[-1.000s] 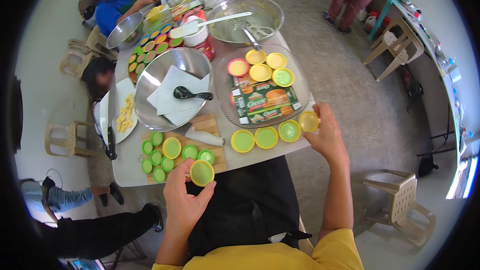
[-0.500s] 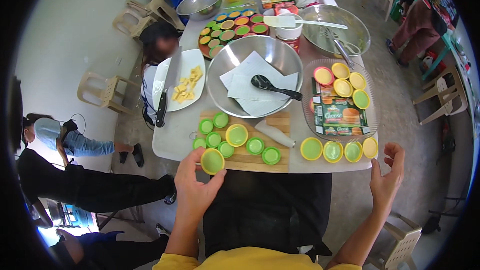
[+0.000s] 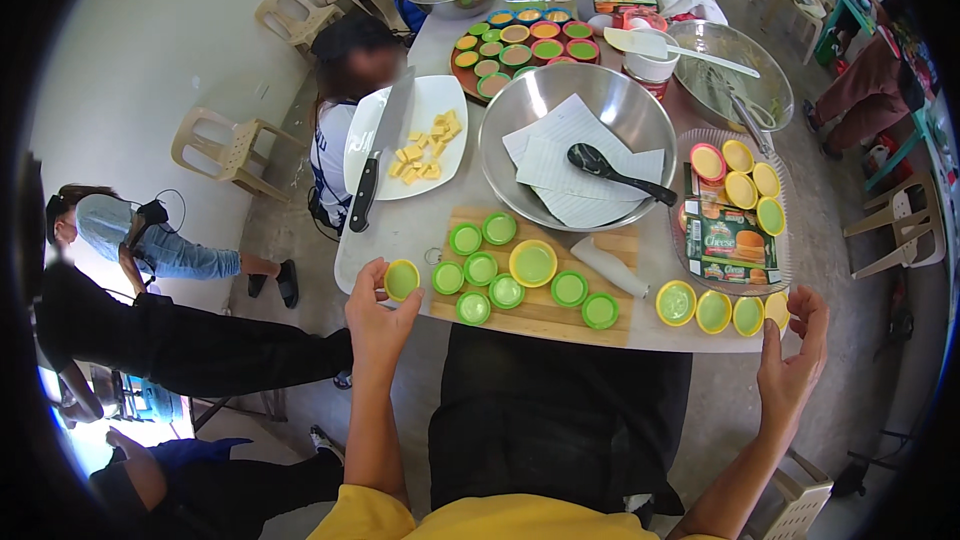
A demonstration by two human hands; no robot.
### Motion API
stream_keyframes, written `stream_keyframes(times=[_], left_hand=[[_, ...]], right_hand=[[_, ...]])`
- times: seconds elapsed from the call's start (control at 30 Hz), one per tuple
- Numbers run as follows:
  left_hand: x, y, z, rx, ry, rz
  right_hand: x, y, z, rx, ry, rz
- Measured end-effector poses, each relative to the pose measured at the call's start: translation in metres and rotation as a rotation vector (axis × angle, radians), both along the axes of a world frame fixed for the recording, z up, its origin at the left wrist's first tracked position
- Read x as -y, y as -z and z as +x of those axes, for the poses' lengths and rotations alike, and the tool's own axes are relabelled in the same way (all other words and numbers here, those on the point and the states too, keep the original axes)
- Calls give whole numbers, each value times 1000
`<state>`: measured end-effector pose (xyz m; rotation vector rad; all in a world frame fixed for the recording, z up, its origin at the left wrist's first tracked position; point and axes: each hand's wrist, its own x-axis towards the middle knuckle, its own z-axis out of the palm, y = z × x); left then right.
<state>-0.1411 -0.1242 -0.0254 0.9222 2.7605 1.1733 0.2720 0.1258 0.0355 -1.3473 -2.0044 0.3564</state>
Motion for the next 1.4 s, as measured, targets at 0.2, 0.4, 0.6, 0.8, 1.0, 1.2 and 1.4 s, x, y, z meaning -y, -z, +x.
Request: stream_keyframes(times=[0.2,0.4,0.6,0.8,1.0,1.2,1.4], left_hand=[[7,29,-22,-3,-5,-7],[-2,39,-28,2,5,26],[-30,35,-8,144,-17,97],[-52,41,4,164,7,154],[-61,23,25,237,17,174],[-57,-4,44,-129,-77,66],[-101,-60,91,-251,100,237]], right_hand=[[14,-3,-16,30,4,34],[11,-8,-26,37,10,43],[-44,4,-21,15,-22,23],[-114,16,-8,33,-37,-68],[-174,34,-10,284,28,40],[-196,23,-12,418,86,-177],[-210,28,1,374,108,-162]])
